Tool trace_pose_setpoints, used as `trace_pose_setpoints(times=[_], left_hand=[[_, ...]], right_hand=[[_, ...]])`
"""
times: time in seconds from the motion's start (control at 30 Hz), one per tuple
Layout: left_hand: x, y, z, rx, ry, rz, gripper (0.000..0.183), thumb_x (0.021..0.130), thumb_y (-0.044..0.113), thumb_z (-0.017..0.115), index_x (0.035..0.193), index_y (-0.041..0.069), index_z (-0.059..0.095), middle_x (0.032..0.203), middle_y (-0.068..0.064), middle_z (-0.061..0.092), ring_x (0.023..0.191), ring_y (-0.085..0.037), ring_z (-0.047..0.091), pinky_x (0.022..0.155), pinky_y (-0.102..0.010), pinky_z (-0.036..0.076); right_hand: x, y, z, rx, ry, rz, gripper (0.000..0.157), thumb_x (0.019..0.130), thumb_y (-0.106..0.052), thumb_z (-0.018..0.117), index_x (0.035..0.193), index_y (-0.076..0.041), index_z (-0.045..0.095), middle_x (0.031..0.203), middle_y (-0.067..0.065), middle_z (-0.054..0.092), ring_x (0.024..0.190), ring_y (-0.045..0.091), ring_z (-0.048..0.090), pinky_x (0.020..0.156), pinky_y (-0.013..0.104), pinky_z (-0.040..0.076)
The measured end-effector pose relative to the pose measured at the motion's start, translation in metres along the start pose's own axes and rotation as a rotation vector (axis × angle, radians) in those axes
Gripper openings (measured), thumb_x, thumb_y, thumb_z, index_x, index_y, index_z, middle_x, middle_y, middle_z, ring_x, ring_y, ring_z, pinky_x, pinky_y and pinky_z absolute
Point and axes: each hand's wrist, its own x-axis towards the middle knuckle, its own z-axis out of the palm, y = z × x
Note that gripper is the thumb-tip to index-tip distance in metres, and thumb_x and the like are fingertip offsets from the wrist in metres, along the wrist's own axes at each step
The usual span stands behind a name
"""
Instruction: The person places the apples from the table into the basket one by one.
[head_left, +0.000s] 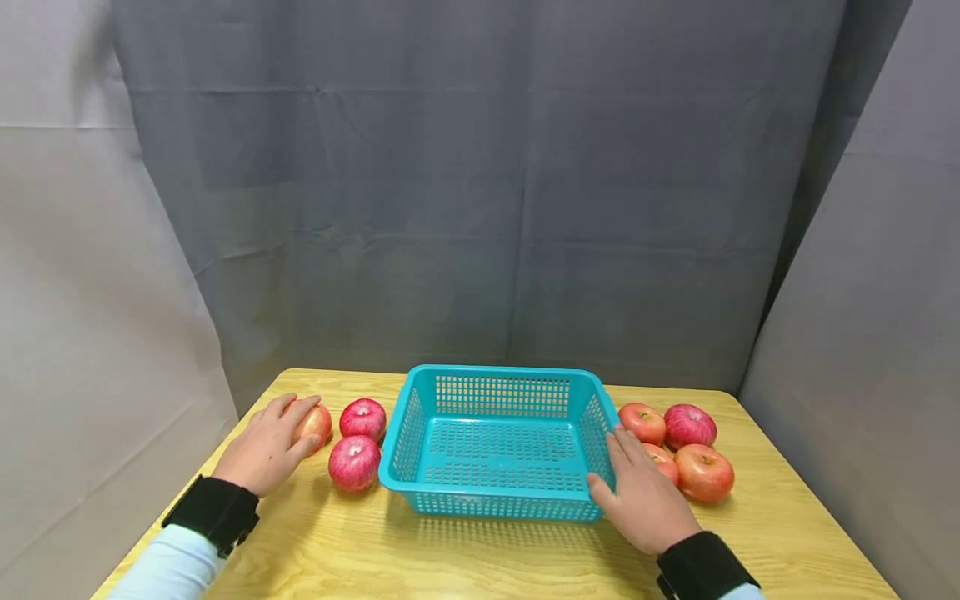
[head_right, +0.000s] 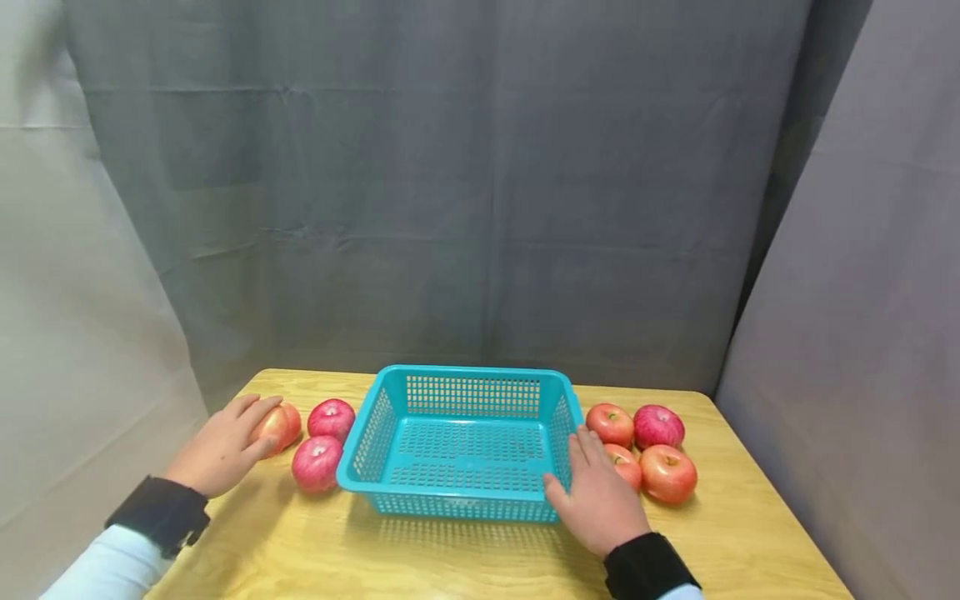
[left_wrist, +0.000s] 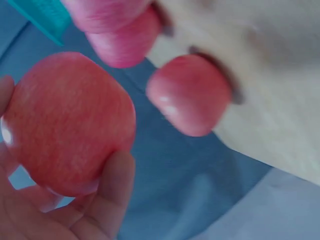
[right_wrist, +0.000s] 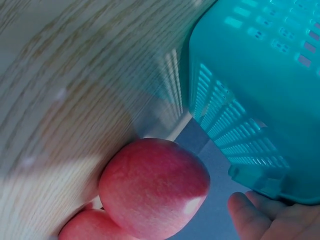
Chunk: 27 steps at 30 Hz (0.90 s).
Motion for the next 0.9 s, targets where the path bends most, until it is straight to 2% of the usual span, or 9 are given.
trace_pose_setpoints(times=[0.2,0.4,0.6,0.77,0.9], left_hand=[[0.005,0.02,-0.009,-0.009,0.009,0.041,0.058,0.088,0.035,0.066,0.139,0.017,0.044,0.136,-0.023,0.04,0.114,-0.044,0.042,0.08,-0.063,0.049],[0.018,0.046,-0.014,-0.028,0.009,0.092,0.057,0.088,0.037,0.066,0.138,0.019,0.045,0.136,-0.021,0.041,0.116,-0.041,0.042,0.078,-0.06,0.051],[0.028,0.065,-0.019,-0.042,0.002,0.13,0.057,0.087,0.038,0.066,0.138,0.02,0.046,0.136,-0.017,0.041,0.114,-0.038,0.044,0.077,-0.058,0.053],[0.034,0.079,-0.018,-0.022,-0.014,0.159,0.057,0.087,0.039,0.065,0.138,0.023,0.046,0.138,-0.015,0.042,0.114,-0.034,0.044,0.073,-0.055,0.054],[0.042,0.087,-0.015,-0.016,-0.003,0.23,0.054,0.089,0.038,0.063,0.138,0.023,0.046,0.137,-0.013,0.043,0.112,-0.031,0.045,0.073,-0.049,0.055]], right_hand=[[0.0,-0.002,0.007,0.007,-0.022,-0.002,0.083,0.093,-0.062,0.039,0.142,0.005,0.035,0.15,0.02,0.027,0.135,0.035,0.019,0.103,0.057,0.033],[0.0,-0.001,0.001,0.006,-0.002,-0.005,0.082,0.094,-0.061,0.039,0.142,0.006,0.034,0.15,0.021,0.026,0.135,0.035,0.019,0.103,0.058,0.032],[0.001,-0.001,-0.001,0.005,0.008,-0.016,0.081,0.094,-0.06,0.04,0.14,0.007,0.035,0.149,0.022,0.027,0.135,0.036,0.02,0.103,0.058,0.032],[0.0,-0.002,0.0,0.013,-0.015,-0.004,0.083,0.094,-0.062,0.039,0.141,0.005,0.035,0.15,0.021,0.026,0.135,0.036,0.019,0.103,0.057,0.032],[0.002,-0.003,0.003,0.018,-0.009,0.004,0.083,0.094,-0.062,0.039,0.142,0.005,0.034,0.149,0.022,0.027,0.135,0.036,0.019,0.103,0.058,0.032]])
